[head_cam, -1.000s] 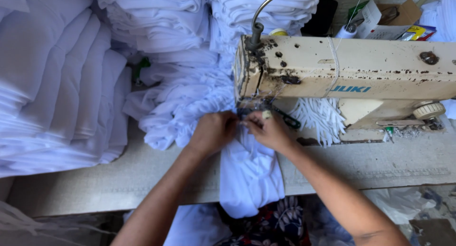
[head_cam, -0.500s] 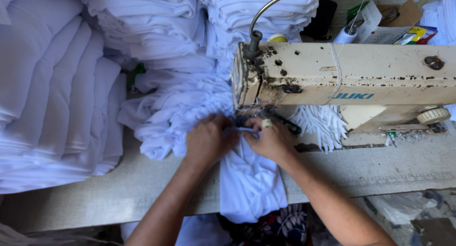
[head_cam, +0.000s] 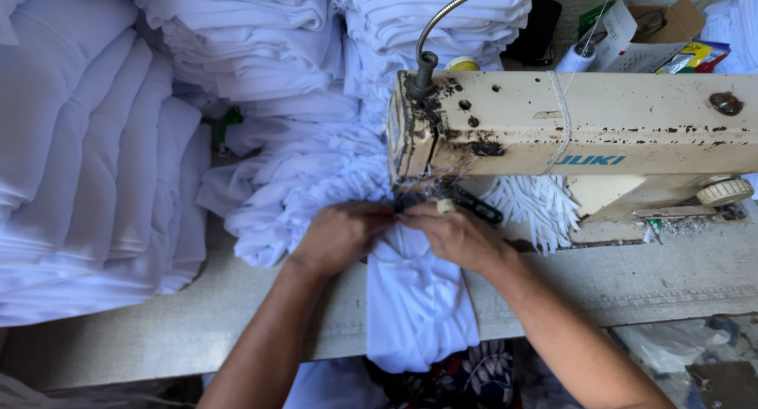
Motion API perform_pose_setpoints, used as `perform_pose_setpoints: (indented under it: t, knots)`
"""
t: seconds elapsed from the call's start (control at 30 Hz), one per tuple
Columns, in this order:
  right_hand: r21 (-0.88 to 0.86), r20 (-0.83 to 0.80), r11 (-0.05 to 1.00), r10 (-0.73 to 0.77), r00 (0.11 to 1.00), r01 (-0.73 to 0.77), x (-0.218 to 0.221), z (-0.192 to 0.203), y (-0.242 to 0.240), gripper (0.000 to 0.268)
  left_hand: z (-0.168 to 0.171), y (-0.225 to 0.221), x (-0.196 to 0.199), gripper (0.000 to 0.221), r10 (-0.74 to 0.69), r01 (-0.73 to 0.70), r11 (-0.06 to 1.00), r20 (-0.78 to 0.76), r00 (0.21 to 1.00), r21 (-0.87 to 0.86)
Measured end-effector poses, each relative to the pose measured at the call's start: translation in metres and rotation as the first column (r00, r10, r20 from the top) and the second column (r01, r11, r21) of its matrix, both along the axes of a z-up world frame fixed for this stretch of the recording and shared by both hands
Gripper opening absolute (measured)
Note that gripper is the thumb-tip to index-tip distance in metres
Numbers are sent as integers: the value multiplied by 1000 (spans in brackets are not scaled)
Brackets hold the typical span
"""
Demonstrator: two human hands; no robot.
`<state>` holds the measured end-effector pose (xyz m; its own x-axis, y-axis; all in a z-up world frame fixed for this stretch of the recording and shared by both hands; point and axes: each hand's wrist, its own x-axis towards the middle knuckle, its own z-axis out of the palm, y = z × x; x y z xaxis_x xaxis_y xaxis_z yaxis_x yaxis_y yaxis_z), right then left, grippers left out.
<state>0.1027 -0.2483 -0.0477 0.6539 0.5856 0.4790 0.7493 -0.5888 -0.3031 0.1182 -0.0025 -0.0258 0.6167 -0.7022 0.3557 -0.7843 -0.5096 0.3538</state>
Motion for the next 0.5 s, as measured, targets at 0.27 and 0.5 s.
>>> perform_pose_setpoints:
  t: [0.27, 0.5]
  knots:
    - [-41, 66, 996, -77, 995, 80, 8, -12, 2, 24, -48, -21, 11, 30, 267, -266, 964, -57, 962, 31]
    - [-60, 95, 982, -171, 981, 177, 8, -10, 7, 23, -62, -32, 10, 27, 347, -346, 938, 13, 938, -28]
